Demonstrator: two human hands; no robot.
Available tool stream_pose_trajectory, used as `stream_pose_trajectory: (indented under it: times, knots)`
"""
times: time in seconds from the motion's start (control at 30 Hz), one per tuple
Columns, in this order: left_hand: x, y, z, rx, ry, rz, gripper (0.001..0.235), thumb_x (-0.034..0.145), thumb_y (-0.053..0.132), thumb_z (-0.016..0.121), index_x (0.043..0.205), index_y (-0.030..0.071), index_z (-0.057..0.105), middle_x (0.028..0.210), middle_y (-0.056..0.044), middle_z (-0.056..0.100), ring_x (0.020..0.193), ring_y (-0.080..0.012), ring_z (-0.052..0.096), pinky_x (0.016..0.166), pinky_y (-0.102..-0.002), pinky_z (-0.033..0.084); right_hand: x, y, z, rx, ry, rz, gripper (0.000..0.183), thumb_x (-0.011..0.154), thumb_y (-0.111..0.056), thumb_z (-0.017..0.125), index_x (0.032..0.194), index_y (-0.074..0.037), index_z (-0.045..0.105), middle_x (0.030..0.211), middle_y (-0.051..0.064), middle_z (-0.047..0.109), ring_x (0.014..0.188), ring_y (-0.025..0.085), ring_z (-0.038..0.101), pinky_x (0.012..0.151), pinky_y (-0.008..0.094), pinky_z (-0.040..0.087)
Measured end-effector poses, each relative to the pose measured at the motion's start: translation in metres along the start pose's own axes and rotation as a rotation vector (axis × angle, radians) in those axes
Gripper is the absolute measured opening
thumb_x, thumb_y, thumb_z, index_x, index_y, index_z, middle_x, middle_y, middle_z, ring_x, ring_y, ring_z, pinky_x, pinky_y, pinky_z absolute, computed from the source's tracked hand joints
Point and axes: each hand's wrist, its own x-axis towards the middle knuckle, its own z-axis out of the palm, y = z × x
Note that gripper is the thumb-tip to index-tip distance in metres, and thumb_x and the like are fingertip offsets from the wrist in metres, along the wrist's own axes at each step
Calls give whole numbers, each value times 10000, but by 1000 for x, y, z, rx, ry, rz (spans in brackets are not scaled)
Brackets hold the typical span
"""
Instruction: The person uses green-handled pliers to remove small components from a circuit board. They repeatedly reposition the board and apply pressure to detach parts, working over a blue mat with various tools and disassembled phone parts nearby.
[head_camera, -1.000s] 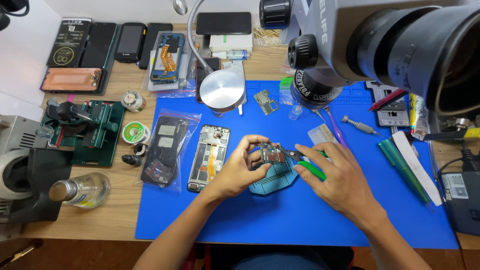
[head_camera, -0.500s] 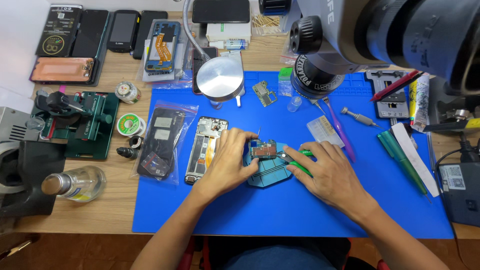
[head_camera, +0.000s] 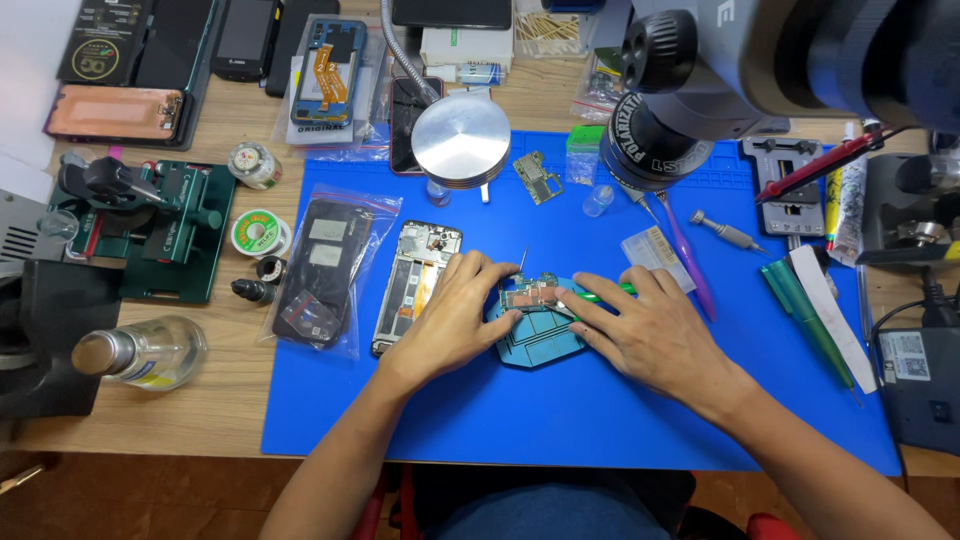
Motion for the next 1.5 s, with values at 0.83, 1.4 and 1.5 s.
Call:
stream_pose_trajectory:
  times: [0.83, 1.4, 1.5]
  knots:
    - [1, -2, -5, -39, 19, 45, 499, 873, 130, 798, 1333, -4, 658, 1037, -126, 567, 1036, -287, 538, 938, -427, 468, 9, 5, -6, -45, 8, -88, 362, 1074, -445, 490, 1363, -304, 658, 1323, -6, 668, 928, 263, 588, 808, 401, 461]
    - [1, -6, -3, -55, 31, 46, 499, 840, 141, 825, 1291, -16, 681, 1024, -142, 596, 1039, -305, 571, 929, -430, 491, 7, 10, 0, -34, -14, -97, 350, 1076, -431, 496, 1338, -279, 671, 1241, 4, 672, 889, 260, 589, 749, 392, 450]
    - [1, -5, -4, -72, 31, 36, 496, 847, 136, 821, 1300, -8, 680, 1028, -139, 601, 1034, -296, 571, 919, -431, 490, 8, 13, -4, -47, -2, -96, 358, 1076, -438, 491, 1353, -297, 668, 1266, -8, 673, 918, 257, 591, 787, 393, 462]
